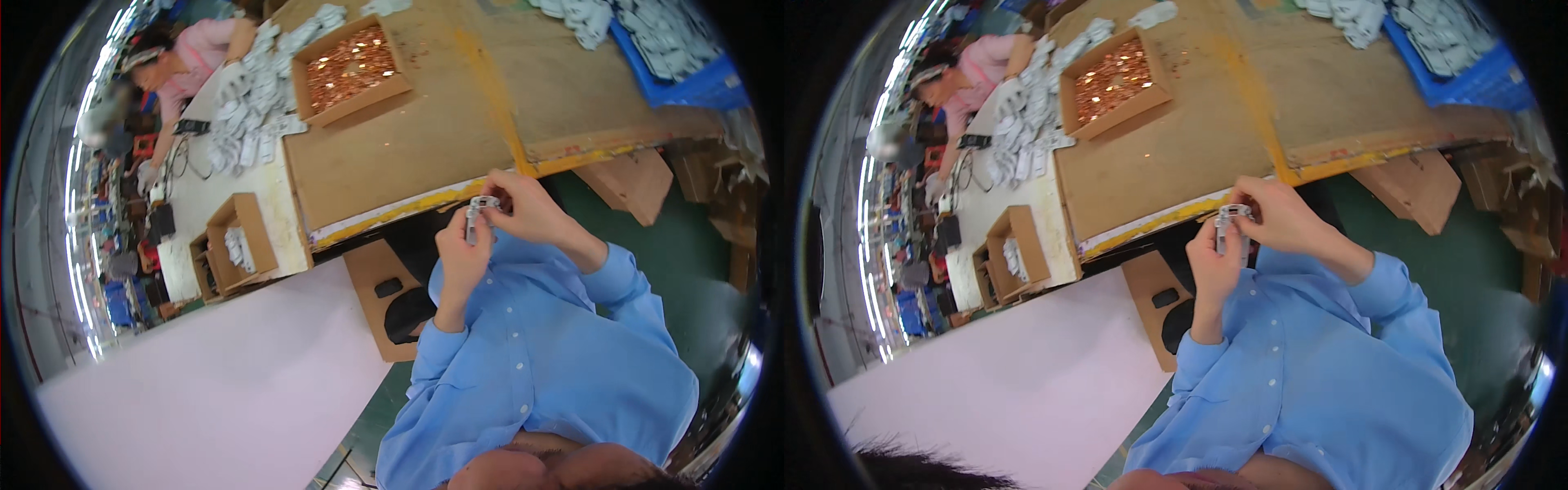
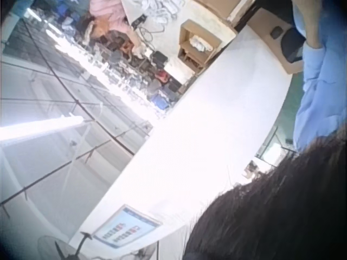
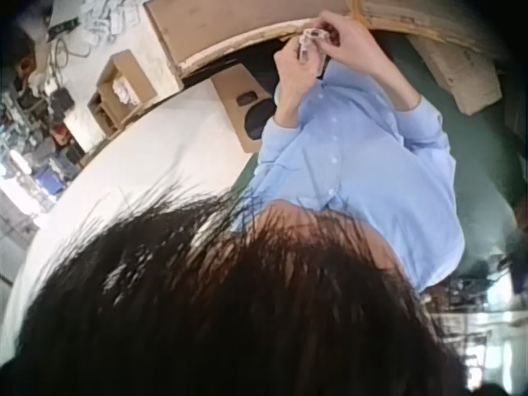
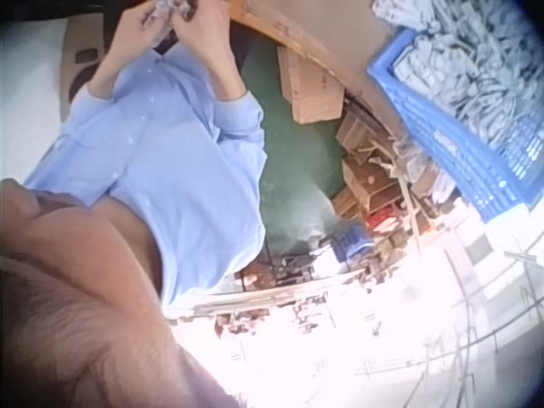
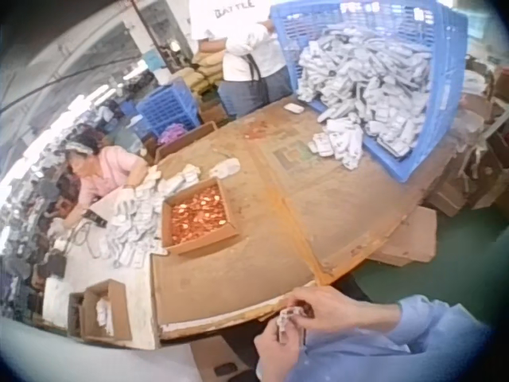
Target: Assembling small metal components into white plastic housings at an industrial workstation.
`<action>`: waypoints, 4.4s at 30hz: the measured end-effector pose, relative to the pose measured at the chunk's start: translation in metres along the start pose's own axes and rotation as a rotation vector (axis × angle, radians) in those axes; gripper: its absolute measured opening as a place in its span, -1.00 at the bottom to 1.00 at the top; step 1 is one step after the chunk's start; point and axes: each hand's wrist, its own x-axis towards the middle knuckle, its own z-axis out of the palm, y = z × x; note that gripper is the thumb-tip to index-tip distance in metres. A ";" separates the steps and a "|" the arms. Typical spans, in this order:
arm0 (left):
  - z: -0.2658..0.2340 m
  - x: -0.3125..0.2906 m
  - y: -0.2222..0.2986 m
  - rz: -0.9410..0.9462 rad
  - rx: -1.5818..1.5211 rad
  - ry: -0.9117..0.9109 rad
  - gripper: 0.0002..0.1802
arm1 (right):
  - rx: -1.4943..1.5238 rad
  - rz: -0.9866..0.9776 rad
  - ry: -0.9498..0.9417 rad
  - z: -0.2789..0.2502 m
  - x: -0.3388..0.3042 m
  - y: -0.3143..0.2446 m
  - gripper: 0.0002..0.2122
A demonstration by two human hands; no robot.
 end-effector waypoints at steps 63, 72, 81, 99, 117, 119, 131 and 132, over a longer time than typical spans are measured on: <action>-0.044 0.011 -0.022 -0.234 -0.922 0.191 -0.38 | -0.544 -1.046 -0.062 0.037 0.023 -0.030 -0.73; -0.061 0.006 -0.053 -0.298 -0.994 0.234 -0.36 | -0.207 -0.802 -0.401 0.064 0.053 -0.039 -0.74; -0.093 0.020 -0.068 -0.273 -1.214 0.054 -0.28 | -0.289 -0.445 -0.198 0.028 0.137 -0.075 -0.83; -0.089 0.021 -0.069 -0.335 -0.913 -0.029 -0.46 | -1.051 -0.119 -0.312 0.036 0.390 -0.035 -0.77; -0.080 0.012 -0.055 -0.264 -0.672 -0.008 -0.47 | -1.315 -0.066 -0.247 0.060 0.386 -0.048 -0.76; -0.079 0.008 -0.047 -0.246 -0.717 0.021 -0.54 | -1.329 -0.041 -0.279 0.062 0.386 -0.044 -0.76; -0.075 -0.008 -0.034 -0.237 -0.691 0.064 -0.51 | -0.988 -0.079 -0.095 0.014 0.373 -0.024 -0.77; -0.074 -0.008 -0.033 -0.247 -0.680 0.066 -0.51 | -0.960 -0.078 -0.088 0.011 0.372 -0.022 -0.78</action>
